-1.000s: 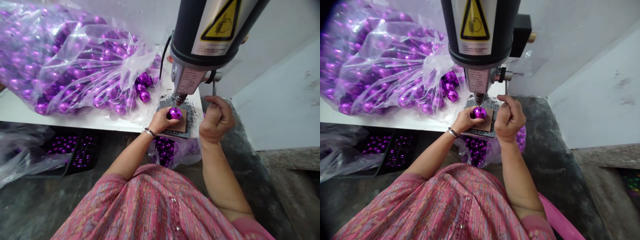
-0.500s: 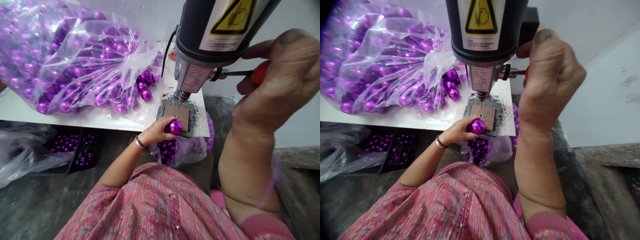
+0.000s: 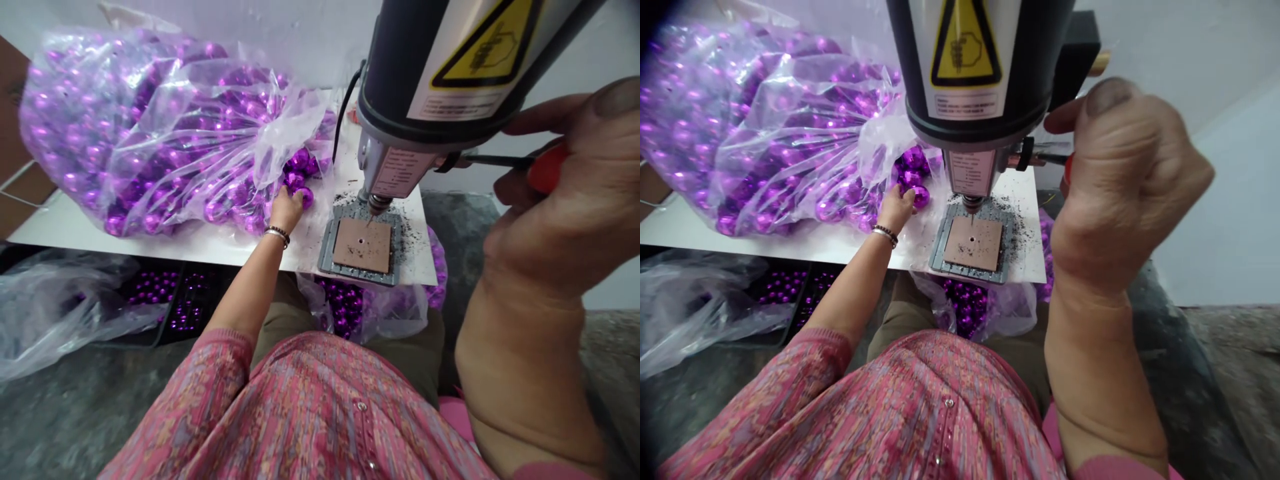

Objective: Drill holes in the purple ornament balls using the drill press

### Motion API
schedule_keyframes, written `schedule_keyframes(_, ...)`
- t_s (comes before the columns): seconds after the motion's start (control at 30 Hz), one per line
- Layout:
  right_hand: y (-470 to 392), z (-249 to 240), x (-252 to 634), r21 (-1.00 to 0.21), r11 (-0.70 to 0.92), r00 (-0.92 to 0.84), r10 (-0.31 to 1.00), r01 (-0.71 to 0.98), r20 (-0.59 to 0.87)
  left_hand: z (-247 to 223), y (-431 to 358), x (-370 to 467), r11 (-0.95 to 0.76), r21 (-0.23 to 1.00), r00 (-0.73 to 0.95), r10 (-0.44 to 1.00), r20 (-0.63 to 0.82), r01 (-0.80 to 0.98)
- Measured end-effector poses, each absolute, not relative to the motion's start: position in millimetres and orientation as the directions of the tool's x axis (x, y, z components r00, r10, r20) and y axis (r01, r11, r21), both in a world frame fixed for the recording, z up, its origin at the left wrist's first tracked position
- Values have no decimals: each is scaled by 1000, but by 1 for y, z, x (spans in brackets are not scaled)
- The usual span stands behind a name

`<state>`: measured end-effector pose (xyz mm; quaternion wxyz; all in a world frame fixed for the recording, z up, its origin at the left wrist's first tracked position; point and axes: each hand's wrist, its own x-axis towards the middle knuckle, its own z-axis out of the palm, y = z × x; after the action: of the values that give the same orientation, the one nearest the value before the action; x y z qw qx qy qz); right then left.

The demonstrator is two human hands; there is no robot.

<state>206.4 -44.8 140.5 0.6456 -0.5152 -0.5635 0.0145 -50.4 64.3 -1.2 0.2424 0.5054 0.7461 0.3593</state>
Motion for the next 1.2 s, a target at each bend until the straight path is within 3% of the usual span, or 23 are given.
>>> schedule_keyframes(0.13, -46, 141, 207, -682, 503, 358, 597, 531, 718, -4, 74, -44, 279, 689, -324, 944, -67, 669)
schedule_keyframes(0.23, -48, 142, 208, -661, 513, 320, 601, 547, 732, -6, 61, -41, 216, 781, -288, 956, -49, 586)
schedule_keyframes(0.33, -49, 140, 208, -646, 529, 303, 594, 551, 745, -8, 36, -44, 54, 968, -112, 993, -27, 246)
schedule_keyframes(0.4, -47, 139, 207, -640, 547, 309, 579, 539, 754, -10, 18, -47, 46, 998, 24, 999, -45, -45)
schedule_keyframes(0.5, -46, 138, 206, -632, 554, 325, 555, 542, 766, -10, -5, -48, 134, 940, 193, 978, -75, -313)
schedule_keyframes(0.63, -47, 139, 206, -650, 513, 343, 570, 561, 746, -8, -24, -41, 284, 814, 309, 941, -135, -507)
schedule_keyframes(0.83, -47, 137, 208, -710, 423, 371, 638, 563, 674, -5, -40, -23, 350, 658, 290, 935, -203, -667)
schedule_keyframes(1.0, -46, 134, 205, -692, 482, 381, 593, 537, 709, -6, -54, -27, 426, 553, 288, 902, -323, -716)
schedule_keyframes(1.1, -43, 131, 203, -718, 473, 408, 602, 511, 686, -13, -68, -41, 451, 590, 267, 888, -375, -670)
schedule_keyframes(1.2, -39, 126, 203, -741, 422, 440, 611, 523, 658, -22, -84, -54, 363, 721, 172, 929, -328, -590)
